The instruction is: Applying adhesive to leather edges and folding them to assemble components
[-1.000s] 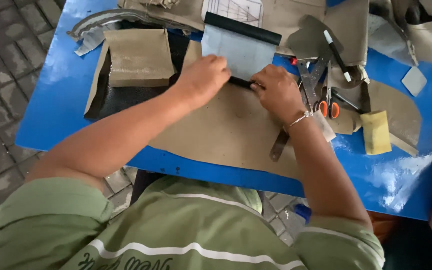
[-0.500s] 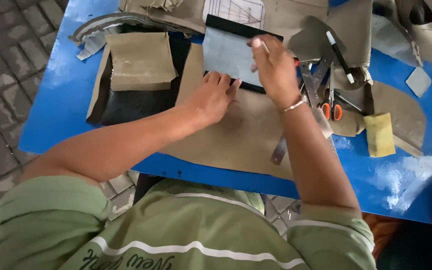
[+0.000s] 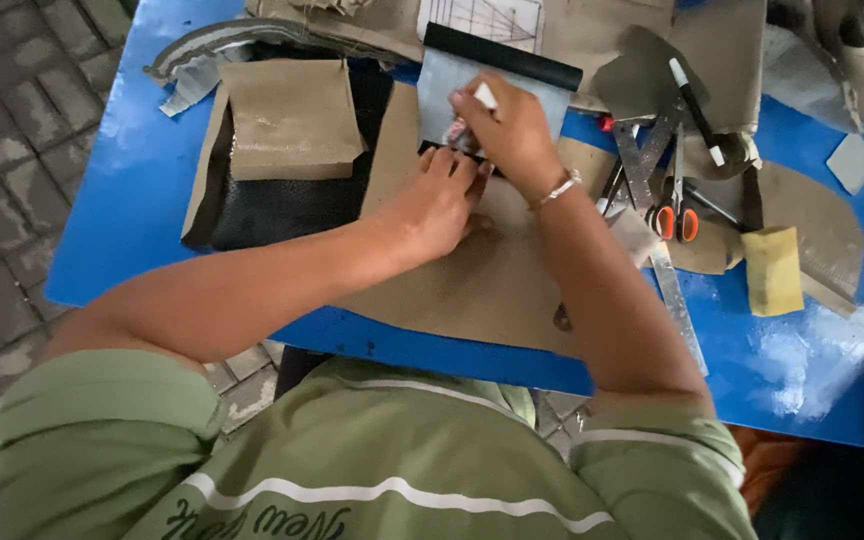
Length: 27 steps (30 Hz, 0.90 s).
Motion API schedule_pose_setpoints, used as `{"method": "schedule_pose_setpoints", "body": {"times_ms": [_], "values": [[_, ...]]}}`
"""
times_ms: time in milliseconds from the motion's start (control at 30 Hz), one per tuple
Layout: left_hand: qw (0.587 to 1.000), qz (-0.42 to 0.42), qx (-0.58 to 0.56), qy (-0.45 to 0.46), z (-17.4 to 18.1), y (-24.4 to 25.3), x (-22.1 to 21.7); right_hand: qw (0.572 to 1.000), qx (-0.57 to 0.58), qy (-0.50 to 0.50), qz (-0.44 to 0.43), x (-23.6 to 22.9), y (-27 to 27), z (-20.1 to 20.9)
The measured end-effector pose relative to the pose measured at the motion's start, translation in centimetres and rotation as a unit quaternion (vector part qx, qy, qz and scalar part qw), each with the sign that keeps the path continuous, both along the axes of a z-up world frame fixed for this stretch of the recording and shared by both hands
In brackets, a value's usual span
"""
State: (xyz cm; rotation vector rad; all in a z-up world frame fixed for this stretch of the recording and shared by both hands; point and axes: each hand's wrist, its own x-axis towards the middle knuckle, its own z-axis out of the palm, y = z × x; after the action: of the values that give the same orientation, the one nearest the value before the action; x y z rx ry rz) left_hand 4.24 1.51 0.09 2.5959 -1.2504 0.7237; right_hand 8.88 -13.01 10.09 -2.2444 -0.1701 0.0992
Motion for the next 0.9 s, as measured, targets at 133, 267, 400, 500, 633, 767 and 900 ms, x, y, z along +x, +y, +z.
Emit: {"method": "schedule_pose_setpoints", "body": {"times_ms": [133, 267, 400, 500, 633, 767, 900], "values": [[0.996, 0.027, 0.08, -0.007, 1.2, 0.4, -0.4, 0.999, -0.037, -0.016, -0.003, -1.6, -3.3, 0.2], [0.998, 0.025, 0.062, 0.019, 1.3, 0.3, -0.5, 0.986, -0.118, -0.115, 0.024, -1.7, -6.0, -1.3], [0.974, 0.051, 0.222, 0.005, 1.2, 0.2, -0.2, 0.995, -0.095, -0.035, -0.009, -0.9, -2.6, -1.0], [0.997, -0.017, 0.026, 0.076, 0.5, 0.5, 0.2, 0.991, -0.086, -0.092, 0.035, 0.6, 0.2, -1.2], [0.991, -0.014, 0.042, 0.128, 0.8, 0.4, 0.2, 0.983, -0.075, -0.12, 0.114, 1.5, 1.4, -1.8], [0.995, -0.036, 0.007, 0.096, 0.2, 0.4, 0.3, 0.981, -0.125, -0.126, 0.082, -0.2, -1.3, -1.1], [0.972, 0.043, 0.224, -0.06, 2.4, 0.6, 0.0, 0.981, -0.193, 0.005, -0.022, -2.6, -5.9, -0.5]]}}
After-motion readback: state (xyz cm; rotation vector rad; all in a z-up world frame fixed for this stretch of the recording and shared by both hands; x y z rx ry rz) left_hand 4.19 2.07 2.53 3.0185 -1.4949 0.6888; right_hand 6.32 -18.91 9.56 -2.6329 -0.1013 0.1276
